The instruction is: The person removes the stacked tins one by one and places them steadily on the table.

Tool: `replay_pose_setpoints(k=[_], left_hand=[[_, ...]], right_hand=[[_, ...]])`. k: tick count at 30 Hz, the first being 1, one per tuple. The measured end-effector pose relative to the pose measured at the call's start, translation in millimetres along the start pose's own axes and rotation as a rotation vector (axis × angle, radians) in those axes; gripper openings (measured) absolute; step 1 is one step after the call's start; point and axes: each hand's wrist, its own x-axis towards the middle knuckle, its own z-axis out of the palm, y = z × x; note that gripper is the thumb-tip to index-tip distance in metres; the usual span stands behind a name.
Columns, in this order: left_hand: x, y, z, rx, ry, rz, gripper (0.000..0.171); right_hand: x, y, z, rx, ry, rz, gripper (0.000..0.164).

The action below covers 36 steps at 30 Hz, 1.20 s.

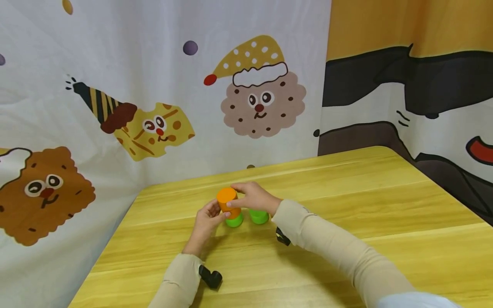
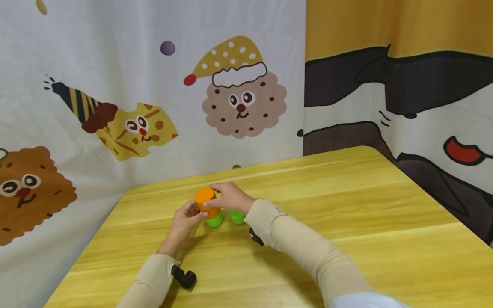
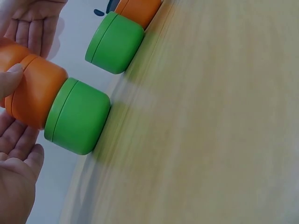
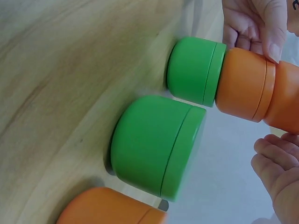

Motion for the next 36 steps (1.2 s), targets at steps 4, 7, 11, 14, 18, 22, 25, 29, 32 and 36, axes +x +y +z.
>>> replay_pose_setpoints(k=[4,7,11,14,18,22,25,29,32,36], left_hand=[[-0.2,2.2,0.5,-0.009,0.002,0.002,0.050],[0.1,3.4,0.5,-0.019,0.003,0.007,0.049],[1.4,3.3,0.2,-0.038,0.004,0.004,0.047],[1.6,2.6,0.2,-0.030,0.001,0.004,0.048],[1.3,1.4,0.0,-0.010,0.001,-0.006,0.049],[1.1,0.2,-0.1,-0.006,0.002,-0.020,0.050],[1.7,0.4,0.5,-0.013,0.001,-0.021,0.050],[2.6,0.7,1.0,-0.030,-0.001,-0.005,0.051],[2.2,1.0,1.2,-0.046,0.003,-0.003,0.051],[1.6,1.4,1.7,-0.053,0.007,-0.018,0.053]], right_hand=[[1.2,0.5,0.7,0.010,-0.001,0.004,0.054],[1.7,-0.1,0.9,0.016,0.000,0.003,0.051],[1.8,-0.4,1.3,0.038,0.002,0.001,0.051],[1.7,0.6,2.0,0.041,0.006,0.004,0.051],[0.5,2.3,3.8,0.035,0.018,0.017,0.053],[-1.7,3.4,4.2,0.055,0.036,0.020,0.052],[-2.6,4.0,3.1,0.068,0.061,-0.004,0.049],[-3.0,5.1,1.7,0.086,0.086,-0.031,0.046],[-4.4,6.5,1.5,0.098,0.089,-0.037,0.046],[-8.0,9.6,0.8,0.095,0.095,-0.037,0.047]])
